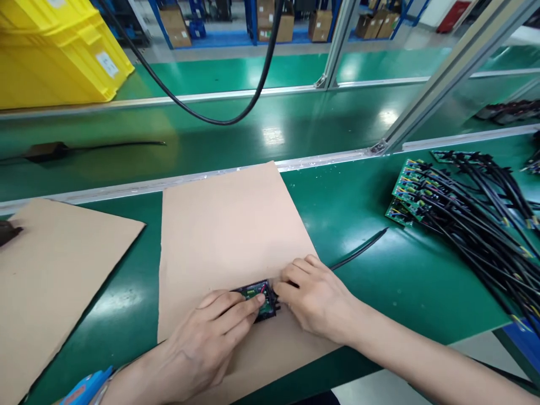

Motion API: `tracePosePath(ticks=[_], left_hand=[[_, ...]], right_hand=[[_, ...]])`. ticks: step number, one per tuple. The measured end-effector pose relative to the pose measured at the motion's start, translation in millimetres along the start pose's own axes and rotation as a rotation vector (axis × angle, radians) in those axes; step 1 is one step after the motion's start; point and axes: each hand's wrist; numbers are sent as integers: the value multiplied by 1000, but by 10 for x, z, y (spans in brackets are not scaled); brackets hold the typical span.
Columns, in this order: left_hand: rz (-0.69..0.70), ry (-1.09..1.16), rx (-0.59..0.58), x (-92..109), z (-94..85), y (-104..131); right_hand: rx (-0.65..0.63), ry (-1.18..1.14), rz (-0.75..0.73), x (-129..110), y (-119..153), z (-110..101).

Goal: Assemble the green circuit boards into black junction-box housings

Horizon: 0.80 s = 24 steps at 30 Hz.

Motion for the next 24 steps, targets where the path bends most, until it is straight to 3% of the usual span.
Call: tracePosePath(ticks=[4,11,24], left_hand=[[10,-30,15,-2,4,6],[-21,-61,-55,61,-71,-13],[-8,-27,-101,39,-100,-70]], right_hand=[[130,84,-100,27,66,73],[213,234,-249,-8,66,40],[18,316,-385,9,-31,-46]])
Point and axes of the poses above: each hand's wrist, its own y-axis away from the middle knuckle, its own z-axis out of the palm, x = y × z, and after that the axes turned 5 degrees about -z, right-handed
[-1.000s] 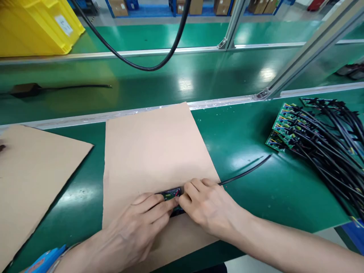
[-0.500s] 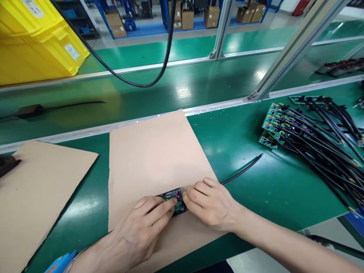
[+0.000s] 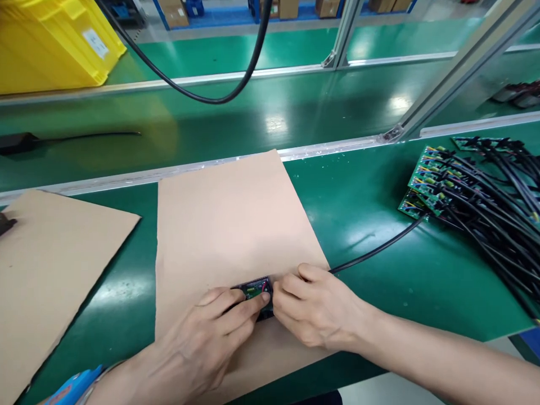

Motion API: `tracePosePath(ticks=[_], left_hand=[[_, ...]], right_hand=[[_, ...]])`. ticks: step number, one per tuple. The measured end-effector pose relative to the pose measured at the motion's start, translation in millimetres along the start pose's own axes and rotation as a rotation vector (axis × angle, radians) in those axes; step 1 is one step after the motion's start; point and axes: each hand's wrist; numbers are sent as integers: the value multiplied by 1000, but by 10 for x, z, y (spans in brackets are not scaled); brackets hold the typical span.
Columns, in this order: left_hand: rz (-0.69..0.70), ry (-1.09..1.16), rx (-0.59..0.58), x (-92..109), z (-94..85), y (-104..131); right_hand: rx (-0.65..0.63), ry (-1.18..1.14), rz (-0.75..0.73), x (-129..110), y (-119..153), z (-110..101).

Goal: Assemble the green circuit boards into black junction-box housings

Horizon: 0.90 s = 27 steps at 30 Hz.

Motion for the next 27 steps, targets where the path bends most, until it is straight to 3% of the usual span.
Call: tracePosePath(ticks=[3,10,14,21,27], left_hand=[[-20,30,4,8,-20,-29],[-17,44,64,-11,17,1],[2,12,78,-27,32,31],[58,-261,70,95,10,51],[59,-343,70,191,23,-5]], right_hand=[[-11,-20,21,-17,51,68],[139,-243,322,-108,188,188],[194,-310,398,-110,194,191],[280,-319,398,-148,175,199],[215,-312,293,-154,165,258]])
Point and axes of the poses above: each hand's wrist, its own y-axis away from the middle knuckle, its own z-axis out of the palm, x = y × z, and after that the axes turned 5 degrees about -z, right-handed
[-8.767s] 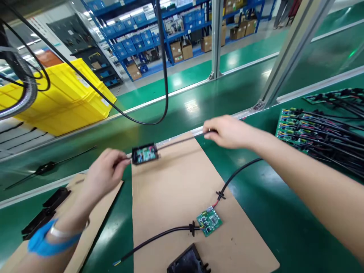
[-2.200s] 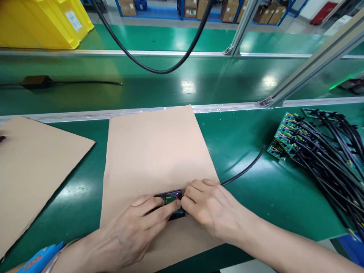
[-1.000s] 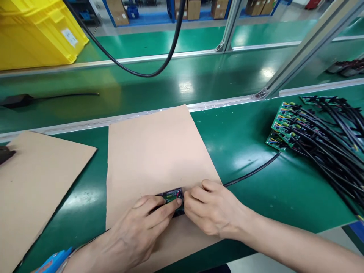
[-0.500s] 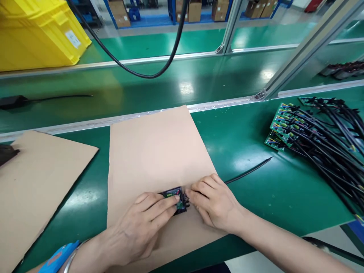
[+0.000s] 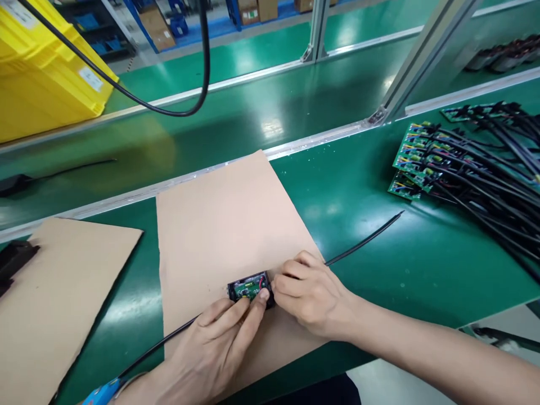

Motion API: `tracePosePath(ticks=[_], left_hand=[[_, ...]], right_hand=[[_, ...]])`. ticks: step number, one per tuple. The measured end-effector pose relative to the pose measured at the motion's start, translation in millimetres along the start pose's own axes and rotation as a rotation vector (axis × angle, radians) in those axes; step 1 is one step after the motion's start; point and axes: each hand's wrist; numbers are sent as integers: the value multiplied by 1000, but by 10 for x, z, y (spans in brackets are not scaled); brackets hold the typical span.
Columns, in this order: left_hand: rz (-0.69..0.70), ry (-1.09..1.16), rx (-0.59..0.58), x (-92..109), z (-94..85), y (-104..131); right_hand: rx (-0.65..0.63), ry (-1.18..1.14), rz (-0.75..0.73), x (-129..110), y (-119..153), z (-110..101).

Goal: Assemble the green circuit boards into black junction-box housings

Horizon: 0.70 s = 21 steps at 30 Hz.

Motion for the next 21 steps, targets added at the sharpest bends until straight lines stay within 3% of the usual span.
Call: tracePosePath(ticks=[4,8,10,12,15,18,21], left_hand=[[-85,265,36,-116,-3,29],[-294,495,195,-299,-134,76],[-397,514,213,-358,-215,92],[-477,481,106,-377,-257,115],[-526,355,-111,-346,-230,188],[-493,262,-127,-353,-203,290],[-557,265,-129,-563,-318,321]], right_hand=[[56,33,40,19,-6,-27],[141,68,50,60,11,-187],[215,80,63,100,58,-306],[228,95,103,149,146,-421],[51,121,200,219,335,-525],[-43,115,225,274,455,-552],[51,129,160,413,319,-608]])
Point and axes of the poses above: each hand's wrist, its own y-axis away from the middle knuckle, its own z-axis out of the palm, x = y × z, and after that the axes turned 5 degrees about -z, right-handed
